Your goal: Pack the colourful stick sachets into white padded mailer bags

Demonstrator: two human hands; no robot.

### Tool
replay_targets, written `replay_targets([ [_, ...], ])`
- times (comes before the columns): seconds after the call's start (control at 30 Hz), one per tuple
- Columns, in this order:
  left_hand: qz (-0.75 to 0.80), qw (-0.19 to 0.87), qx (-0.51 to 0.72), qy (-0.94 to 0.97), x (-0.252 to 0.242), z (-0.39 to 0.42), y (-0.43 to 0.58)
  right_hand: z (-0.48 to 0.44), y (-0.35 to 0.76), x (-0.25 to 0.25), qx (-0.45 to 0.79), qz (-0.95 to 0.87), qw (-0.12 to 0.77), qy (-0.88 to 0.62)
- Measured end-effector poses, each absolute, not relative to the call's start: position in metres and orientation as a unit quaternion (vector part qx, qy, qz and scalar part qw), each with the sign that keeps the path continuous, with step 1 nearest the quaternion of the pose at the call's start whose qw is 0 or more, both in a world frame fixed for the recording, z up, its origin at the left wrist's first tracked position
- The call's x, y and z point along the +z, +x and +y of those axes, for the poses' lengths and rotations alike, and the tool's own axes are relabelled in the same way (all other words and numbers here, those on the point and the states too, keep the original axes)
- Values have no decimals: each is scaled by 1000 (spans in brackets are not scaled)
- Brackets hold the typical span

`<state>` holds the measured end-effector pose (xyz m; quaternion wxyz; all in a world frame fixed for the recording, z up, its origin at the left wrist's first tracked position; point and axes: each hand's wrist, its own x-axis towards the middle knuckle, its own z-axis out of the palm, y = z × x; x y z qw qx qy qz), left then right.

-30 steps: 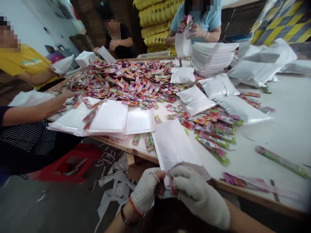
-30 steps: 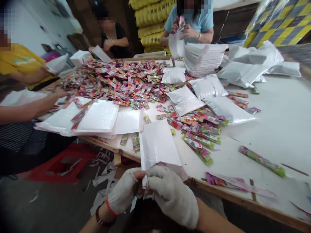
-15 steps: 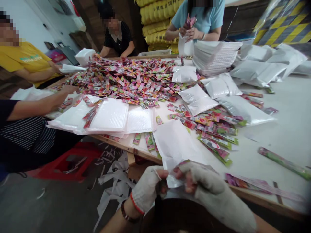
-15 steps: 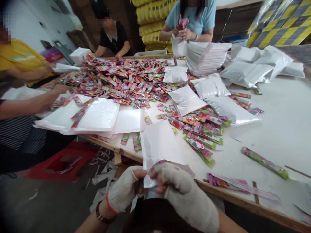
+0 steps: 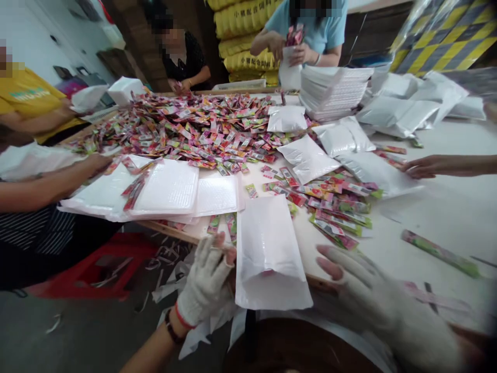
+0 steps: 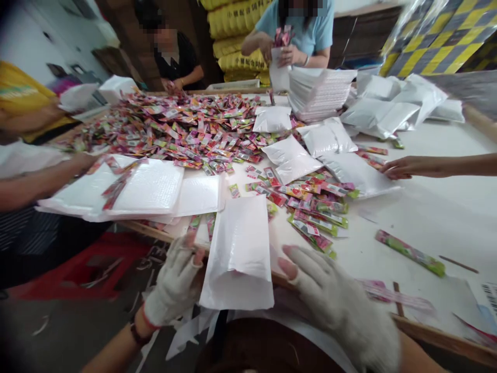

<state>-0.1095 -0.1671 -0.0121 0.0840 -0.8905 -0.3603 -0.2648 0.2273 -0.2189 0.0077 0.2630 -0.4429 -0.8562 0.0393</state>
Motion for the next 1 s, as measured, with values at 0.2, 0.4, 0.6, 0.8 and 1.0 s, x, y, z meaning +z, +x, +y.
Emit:
replay_targets([
  [0.2,-206,31,-190,-959,-17,-167,-99,-188,207,-5,-45,-921,274,-271],
  [0.4,-315,-183,-283,-887,-4,-178,-87,-198,215,-9,145,-848,336,-383],
  [0.6,-593,-354,-165,-704,3,-161,-70,-181,201,-12,365,-631,194,-656],
  [0.8,-590,-63,-170,-787,4,-152,-59,-154,198,-22,383,-565,212,-700],
  [1.0,-312,31,-137,-939,-7,-165,-53,-139,172,-10,678,-397,291,-546],
])
